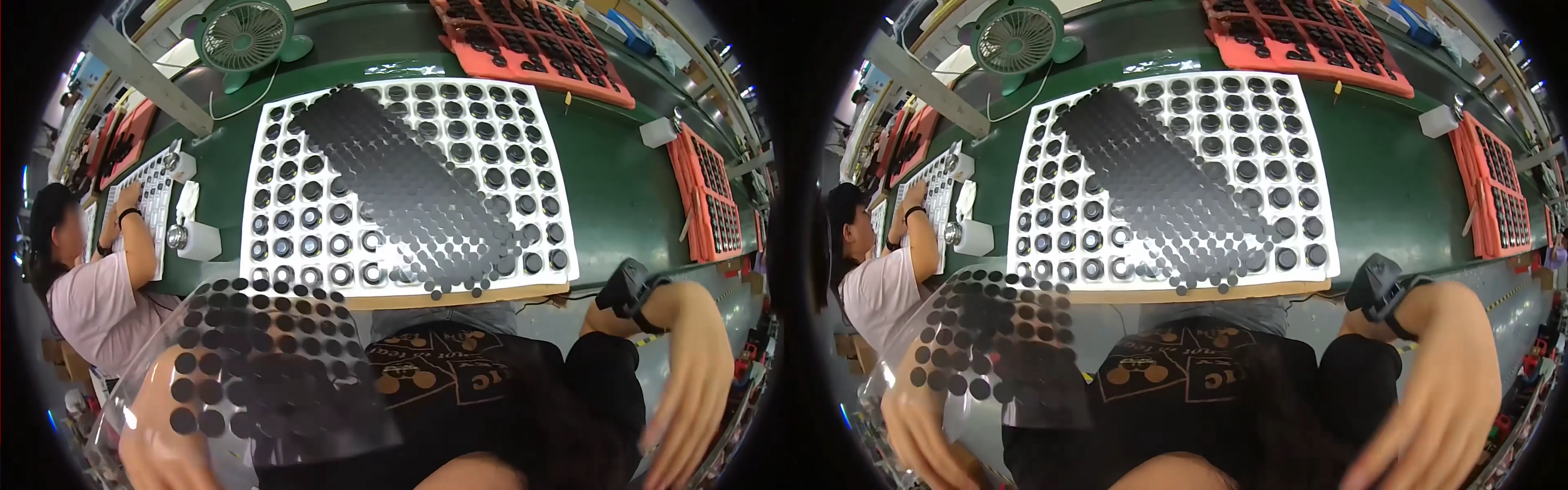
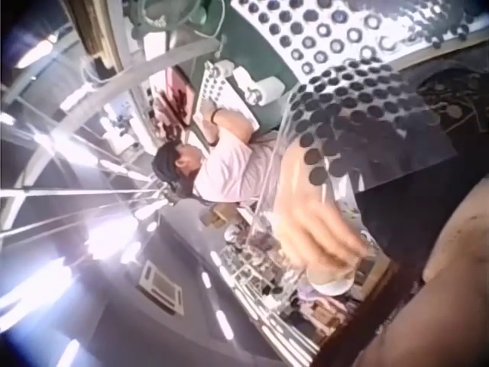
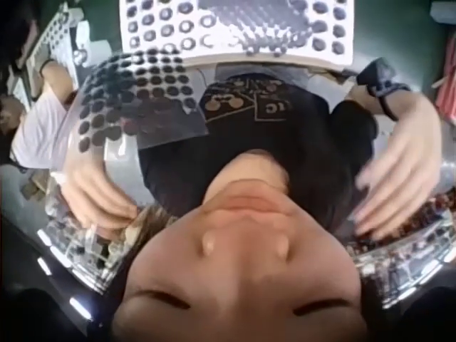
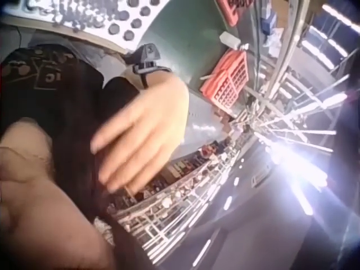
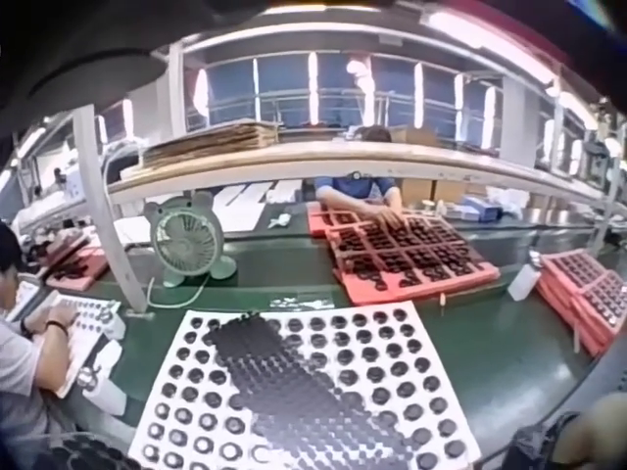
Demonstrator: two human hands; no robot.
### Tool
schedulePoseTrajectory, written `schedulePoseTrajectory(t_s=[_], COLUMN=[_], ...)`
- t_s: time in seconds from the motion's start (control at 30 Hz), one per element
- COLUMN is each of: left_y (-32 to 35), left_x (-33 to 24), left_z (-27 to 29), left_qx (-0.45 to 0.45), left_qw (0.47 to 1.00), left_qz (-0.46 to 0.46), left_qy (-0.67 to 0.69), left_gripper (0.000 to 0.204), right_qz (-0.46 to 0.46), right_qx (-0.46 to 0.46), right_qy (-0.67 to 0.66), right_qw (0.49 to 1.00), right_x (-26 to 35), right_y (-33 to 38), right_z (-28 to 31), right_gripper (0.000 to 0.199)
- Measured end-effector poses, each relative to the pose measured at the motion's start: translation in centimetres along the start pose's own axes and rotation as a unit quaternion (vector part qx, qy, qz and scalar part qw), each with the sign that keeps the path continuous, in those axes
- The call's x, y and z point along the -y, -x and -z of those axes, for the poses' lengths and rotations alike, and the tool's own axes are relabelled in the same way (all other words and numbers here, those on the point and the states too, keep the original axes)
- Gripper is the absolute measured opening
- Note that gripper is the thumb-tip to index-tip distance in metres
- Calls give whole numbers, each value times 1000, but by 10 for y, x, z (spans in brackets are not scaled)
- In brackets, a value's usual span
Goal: The person moves a pink foam tray of black components, places a white plastic tray on the table, and peels small black circular stickers from a sheet. They then press the stickers onto the center of each component in the white tray one by one.
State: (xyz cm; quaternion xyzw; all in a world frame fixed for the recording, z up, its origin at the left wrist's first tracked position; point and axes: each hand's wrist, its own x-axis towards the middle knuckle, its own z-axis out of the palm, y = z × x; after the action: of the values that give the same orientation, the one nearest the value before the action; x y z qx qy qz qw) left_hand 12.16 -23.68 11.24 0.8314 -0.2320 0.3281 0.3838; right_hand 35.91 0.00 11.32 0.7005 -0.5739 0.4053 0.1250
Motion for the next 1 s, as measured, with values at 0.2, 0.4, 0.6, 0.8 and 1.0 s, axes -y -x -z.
schedulePoseTrajectory(t_s=[0.2,0.4,0.6,0.8,1.0], left_y=[103,143,139,133,131], left_x=[30,79,87,89,80], left_z=[-23,-32,-32,-31,-34], left_qx=[-273,-160,-149,-163,-210], left_qw=[655,509,512,509,535], left_qz=[613,710,695,702,672], left_qy=[-348,-461,-482,-471,-466], left_gripper=[10,14,17,17,13], right_qz=[-528,-622,-664,-684,-673], right_qx=[-549,-590,-535,-496,-481], right_qy=[-159,-195,-168,-102,32], right_qw=[629,476,494,526,562], right_x=[-71,-123,-143,-154,-123], right_y=[107,157,154,136,138], right_z=[7,21,20,3,11], right_gripper=[48,49,51,47,47])
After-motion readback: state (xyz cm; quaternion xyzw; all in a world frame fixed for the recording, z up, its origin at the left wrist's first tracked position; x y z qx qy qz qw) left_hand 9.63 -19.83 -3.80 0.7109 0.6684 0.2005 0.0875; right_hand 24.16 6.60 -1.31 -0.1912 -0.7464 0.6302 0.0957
